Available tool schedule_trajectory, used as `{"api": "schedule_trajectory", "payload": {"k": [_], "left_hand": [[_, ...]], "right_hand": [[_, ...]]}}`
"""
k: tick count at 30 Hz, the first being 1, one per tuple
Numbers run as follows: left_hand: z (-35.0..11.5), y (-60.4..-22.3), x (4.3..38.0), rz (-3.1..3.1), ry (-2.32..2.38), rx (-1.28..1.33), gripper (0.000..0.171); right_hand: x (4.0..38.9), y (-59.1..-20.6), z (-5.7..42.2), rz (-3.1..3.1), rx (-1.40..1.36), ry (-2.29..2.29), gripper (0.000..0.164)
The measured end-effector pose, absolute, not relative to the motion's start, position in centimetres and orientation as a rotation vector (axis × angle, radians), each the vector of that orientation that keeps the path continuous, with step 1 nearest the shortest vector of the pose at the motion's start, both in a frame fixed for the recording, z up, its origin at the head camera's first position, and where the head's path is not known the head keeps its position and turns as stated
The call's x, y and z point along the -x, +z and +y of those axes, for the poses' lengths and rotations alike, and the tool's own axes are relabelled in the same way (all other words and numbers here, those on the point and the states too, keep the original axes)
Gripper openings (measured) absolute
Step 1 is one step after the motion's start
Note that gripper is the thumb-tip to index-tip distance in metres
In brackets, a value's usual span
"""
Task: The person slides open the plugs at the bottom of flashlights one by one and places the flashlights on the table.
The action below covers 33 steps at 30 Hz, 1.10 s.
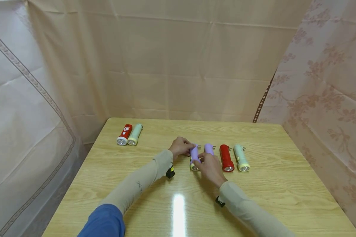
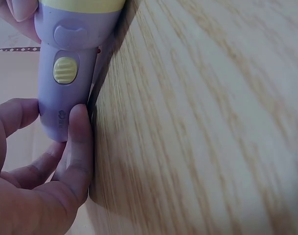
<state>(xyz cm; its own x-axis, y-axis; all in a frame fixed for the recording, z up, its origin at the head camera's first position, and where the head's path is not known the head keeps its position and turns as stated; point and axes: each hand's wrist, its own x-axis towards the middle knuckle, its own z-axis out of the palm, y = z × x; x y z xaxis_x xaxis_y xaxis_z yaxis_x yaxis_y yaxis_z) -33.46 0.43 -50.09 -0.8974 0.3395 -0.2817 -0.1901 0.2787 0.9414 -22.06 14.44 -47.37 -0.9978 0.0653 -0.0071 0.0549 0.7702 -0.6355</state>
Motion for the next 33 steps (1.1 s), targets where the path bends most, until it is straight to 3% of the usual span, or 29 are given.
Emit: {"api": "schedule_trajectory", "payload": {"k": [26, 33], "left_hand": [[-1.5, -49.8, 32.5, 2.157, 1.624, -0.161, 0.037], [-2.7, -49.3, 31.9, 2.210, 1.591, -0.209, 0.029]], "right_hand": [[21.9, -47.4, 14.3, -2.876, 0.045, 1.119, 0.030], [21.7, -47.3, 14.3, -2.836, 0.008, 1.108, 0.031]]}}
